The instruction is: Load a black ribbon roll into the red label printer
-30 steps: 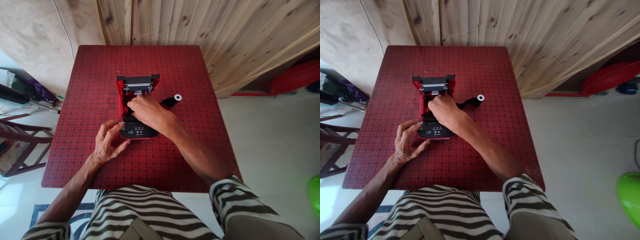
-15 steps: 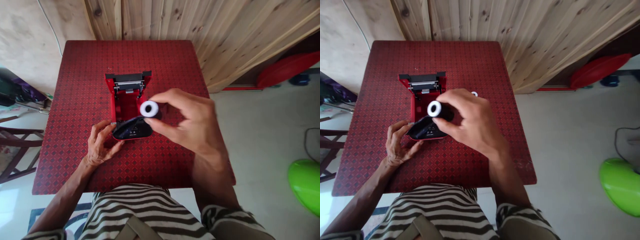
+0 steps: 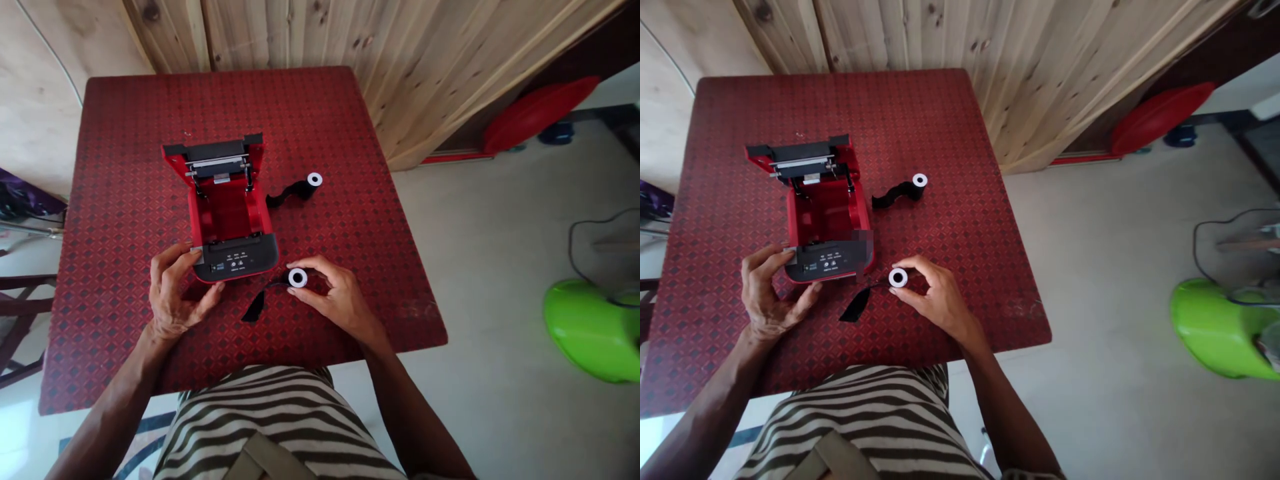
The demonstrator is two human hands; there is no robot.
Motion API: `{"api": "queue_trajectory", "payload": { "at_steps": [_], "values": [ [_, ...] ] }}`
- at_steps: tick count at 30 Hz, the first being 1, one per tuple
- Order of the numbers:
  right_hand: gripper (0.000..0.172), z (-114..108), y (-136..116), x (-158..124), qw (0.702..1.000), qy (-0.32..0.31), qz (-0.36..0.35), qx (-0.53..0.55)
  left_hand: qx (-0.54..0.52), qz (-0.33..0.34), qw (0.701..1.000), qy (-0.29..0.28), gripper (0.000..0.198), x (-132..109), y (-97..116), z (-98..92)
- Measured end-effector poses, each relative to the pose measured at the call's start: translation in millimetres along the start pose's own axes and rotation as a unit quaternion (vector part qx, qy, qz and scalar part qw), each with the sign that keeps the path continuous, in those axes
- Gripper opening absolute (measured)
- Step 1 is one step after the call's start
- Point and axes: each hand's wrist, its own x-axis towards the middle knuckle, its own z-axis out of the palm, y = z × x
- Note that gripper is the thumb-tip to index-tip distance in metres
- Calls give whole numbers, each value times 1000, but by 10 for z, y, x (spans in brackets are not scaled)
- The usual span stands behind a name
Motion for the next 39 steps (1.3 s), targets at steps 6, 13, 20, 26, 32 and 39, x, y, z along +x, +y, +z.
{"api": "queue_trajectory", "payload": {
  "at_steps": [6,13,20,26,32,39],
  "values": [
    [52,-360,38,116,995,-36,28,88,2,1,1000,-4,73,7,-4,-6],
    [70,-537,580,1161,990,138,1,22,-9,4,1000,-1,74,12,0,-18],
    [36,-393,638,1471,992,123,-17,-12,-14,-5,1000,-11,74,25,10,-28],
    [44,-685,-33,1013,979,113,-70,152,-51,-27,998,-16,68,48,26,-78],
    [27,-764,-833,815,960,-116,-127,219,-72,-49,996,23,70,86,67,-101],
    [34,-547,-1086,1042,896,-326,-270,137,-48,-65,996,24,53,25,27,-137]
  ]
}}
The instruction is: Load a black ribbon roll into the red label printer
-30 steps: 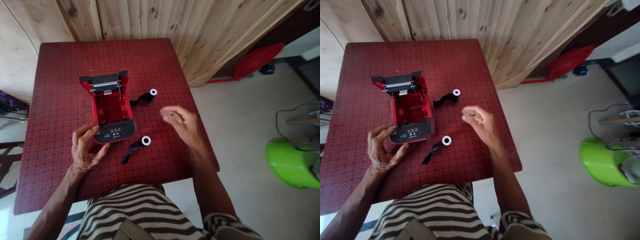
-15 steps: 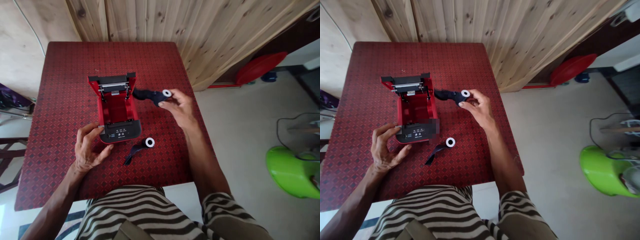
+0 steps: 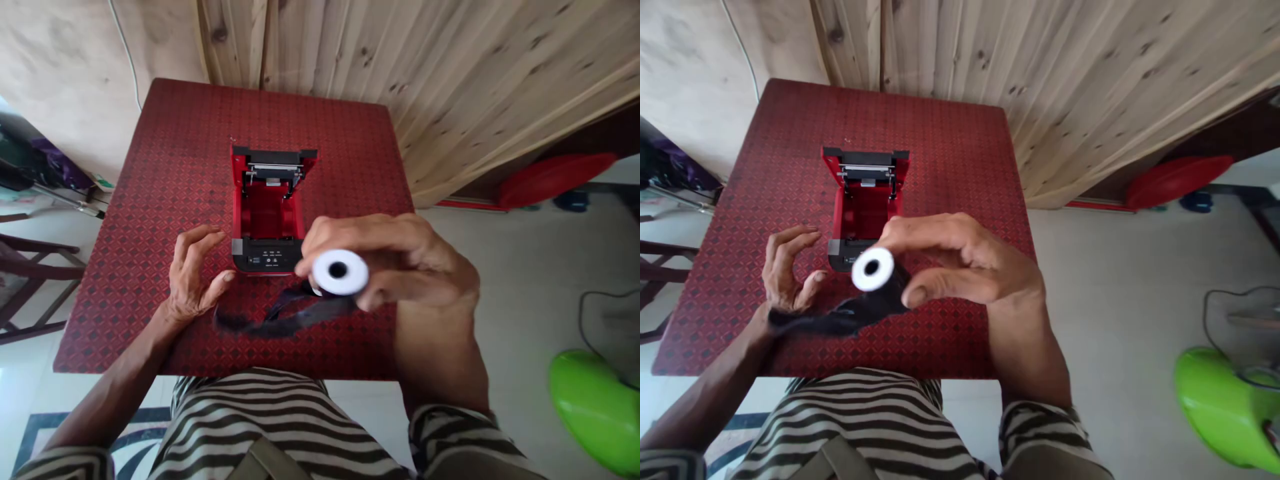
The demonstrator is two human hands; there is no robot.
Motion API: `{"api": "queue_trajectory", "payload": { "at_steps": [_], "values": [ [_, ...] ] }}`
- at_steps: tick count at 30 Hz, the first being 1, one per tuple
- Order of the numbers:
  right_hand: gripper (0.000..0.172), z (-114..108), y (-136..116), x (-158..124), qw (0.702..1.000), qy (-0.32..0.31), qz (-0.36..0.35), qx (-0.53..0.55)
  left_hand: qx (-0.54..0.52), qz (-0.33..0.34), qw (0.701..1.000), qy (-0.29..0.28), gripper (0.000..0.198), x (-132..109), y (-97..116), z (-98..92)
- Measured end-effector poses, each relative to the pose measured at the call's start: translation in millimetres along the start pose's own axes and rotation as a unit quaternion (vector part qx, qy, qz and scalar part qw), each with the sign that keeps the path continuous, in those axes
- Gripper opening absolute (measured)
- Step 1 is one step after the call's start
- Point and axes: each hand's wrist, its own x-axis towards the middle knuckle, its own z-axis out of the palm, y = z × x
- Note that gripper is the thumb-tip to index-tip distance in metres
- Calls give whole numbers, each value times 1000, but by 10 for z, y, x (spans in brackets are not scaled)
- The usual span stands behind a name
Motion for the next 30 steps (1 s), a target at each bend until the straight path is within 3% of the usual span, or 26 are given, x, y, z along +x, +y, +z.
{"api": "queue_trajectory", "payload": {
  "at_steps": [2,6,9,11,17,24,30],
  "values": [
    [26,37,58,132,989,6,22,-144,2,-5,1000,-2,50,-16,-11,-8],
    [16,191,196,443,897,6,136,-422,-4,-1,1000,-15,47,-22,3,-10],
    [15,298,246,605,834,-33,207,-511,-9,0,1000,-18,46,-23,18,-11],
    [15,344,247,647,809,-31,238,-537,-12,-4,1000,-17,46,-25,23,-15],
    [13,434,263,645,800,3,252,-544,-15,-8,999,-30,46,-30,29,-15],
    [15,511,354,664,802,32,210,-558,-9,-11,1000,-28,46,-14,17,-11],
    [17,481,435,723,794,13,245,-557,-7,-19,999,-27,46,-7,26,-31]
  ]
}}
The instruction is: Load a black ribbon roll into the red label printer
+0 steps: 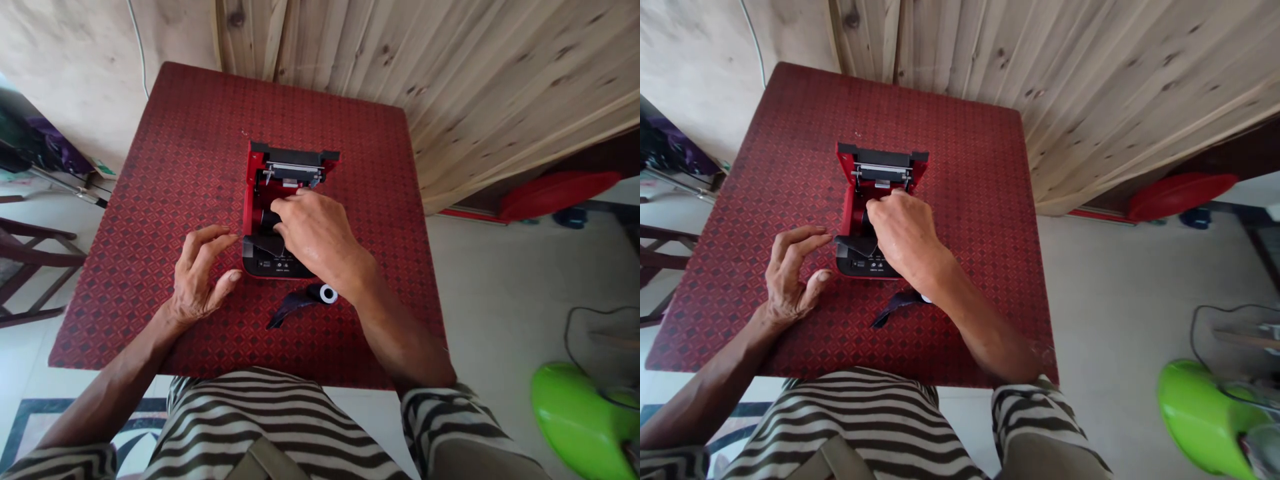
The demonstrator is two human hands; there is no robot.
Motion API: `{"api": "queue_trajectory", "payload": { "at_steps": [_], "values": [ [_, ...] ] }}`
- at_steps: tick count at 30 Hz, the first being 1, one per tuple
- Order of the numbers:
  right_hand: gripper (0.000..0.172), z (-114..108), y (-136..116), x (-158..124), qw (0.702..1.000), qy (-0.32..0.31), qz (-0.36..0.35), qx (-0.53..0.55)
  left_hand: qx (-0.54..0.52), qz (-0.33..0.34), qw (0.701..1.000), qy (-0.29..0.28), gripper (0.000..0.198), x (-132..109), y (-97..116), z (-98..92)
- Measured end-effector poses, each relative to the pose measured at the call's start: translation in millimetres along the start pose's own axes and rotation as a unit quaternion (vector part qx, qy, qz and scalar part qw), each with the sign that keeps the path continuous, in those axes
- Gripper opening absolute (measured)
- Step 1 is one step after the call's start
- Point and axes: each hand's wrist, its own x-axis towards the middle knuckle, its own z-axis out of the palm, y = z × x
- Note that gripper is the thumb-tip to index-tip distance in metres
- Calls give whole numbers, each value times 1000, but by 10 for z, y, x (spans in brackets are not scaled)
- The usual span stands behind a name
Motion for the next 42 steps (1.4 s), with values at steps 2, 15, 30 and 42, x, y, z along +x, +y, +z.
{"api": "queue_trajectory", "payload": {
  "at_steps": [2,15,30,42],
  "values": [
    [18,-5,4,47,1000,-24,6,-1,2,1,1000,-3,46,0,3,-5],
    [20,-31,44,159,995,-98,-4,24,20,-10,1000,-14,46,-9,-33,-2],
    [33,114,226,-415,952,129,-119,249,8,-65,998,13,42,536,-43,-159],
    [31,265,69,-634,957,232,-127,122,-27,-19,992,-118,61,1259,-226,31]
  ]
}}
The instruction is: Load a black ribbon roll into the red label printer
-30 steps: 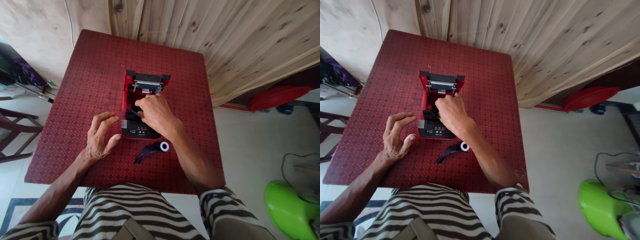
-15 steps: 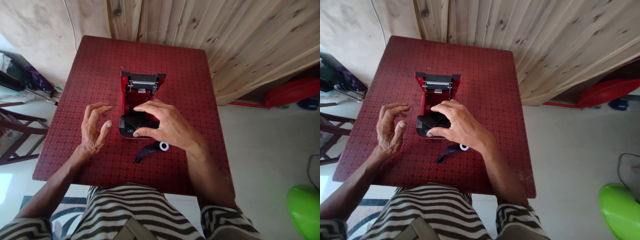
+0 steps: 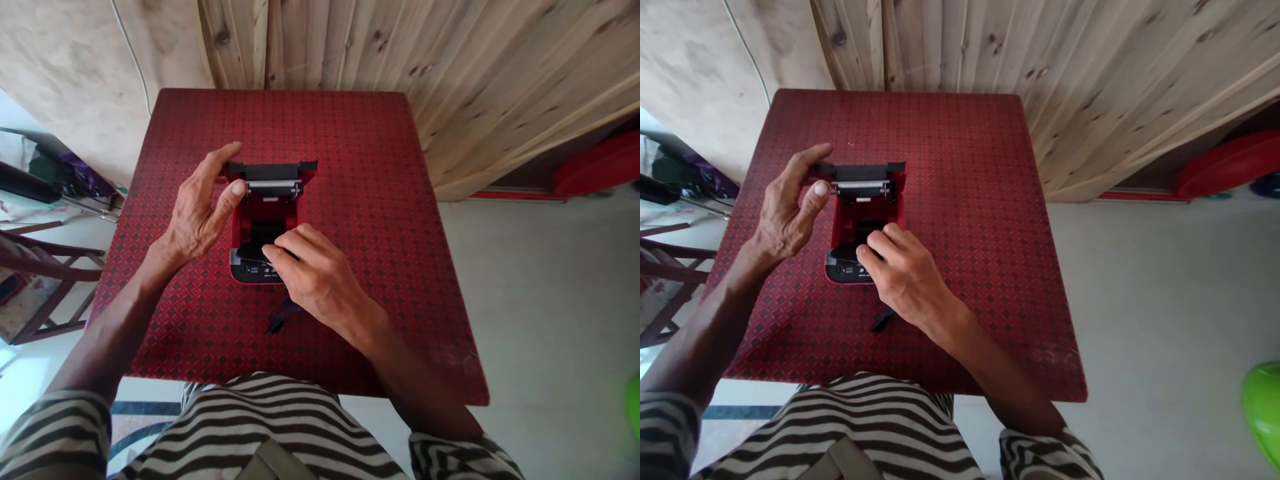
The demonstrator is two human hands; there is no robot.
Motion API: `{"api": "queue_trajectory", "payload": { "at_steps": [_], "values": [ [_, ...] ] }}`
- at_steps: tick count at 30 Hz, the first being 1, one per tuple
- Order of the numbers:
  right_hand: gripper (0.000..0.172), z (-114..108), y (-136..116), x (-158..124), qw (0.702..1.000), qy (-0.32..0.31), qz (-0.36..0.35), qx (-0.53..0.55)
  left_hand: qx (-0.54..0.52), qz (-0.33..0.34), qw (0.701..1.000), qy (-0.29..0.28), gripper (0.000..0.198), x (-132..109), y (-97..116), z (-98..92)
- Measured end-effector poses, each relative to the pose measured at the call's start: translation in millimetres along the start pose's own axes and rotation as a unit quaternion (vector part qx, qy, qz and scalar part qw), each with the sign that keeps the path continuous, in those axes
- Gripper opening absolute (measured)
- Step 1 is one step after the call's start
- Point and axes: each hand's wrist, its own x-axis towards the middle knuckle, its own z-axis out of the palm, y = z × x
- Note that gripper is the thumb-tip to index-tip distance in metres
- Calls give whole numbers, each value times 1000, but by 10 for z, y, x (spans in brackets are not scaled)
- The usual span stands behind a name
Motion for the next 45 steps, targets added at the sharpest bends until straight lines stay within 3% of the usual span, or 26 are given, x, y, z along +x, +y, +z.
{"api": "queue_trajectory", "payload": {
  "at_steps": [4,10,23,26,29,32,36,38,40,42,45],
  "values": [
    [28,-9,-40,-92,997,33,-28,-60,11,36,998,-47,54,-282,147,-58],
    [23,-11,-58,-163,995,61,-27,-68,38,119,988,-87,69,-654,32,24],
    [12,16,-46,-161,996,92,-17,-6,112,166,977,-78,103,-689,-15,70],
    [13,-60,-23,-156,995,96,-12,14,123,182,973,-71,103,-696,-18,86],
    [19,-148,110,-217,988,135,45,65,102,161,979,-69,96,-753,23,131],
    [19,-101,372,-382,954,183,188,145,62,98,993,-10,88,-883,116,189],
    [41,245,709,-633,881,173,358,258,58,49,991,112,73,-1086,206,257],
    [44,430,782,-689,877,153,374,260,71,68,988,116,58,-1151,200,285],
    [39,545,793,-688,899,129,351,226,85,91,986,114,50,-1181,172,311],
    [32,580,768,-659,925,107,309,192,95,104,983,118,49,-1182,142,330],
    [26,547,715,-621,939,97,274,186,104,109,982,118,50,-1168,116,340]
  ]
}}
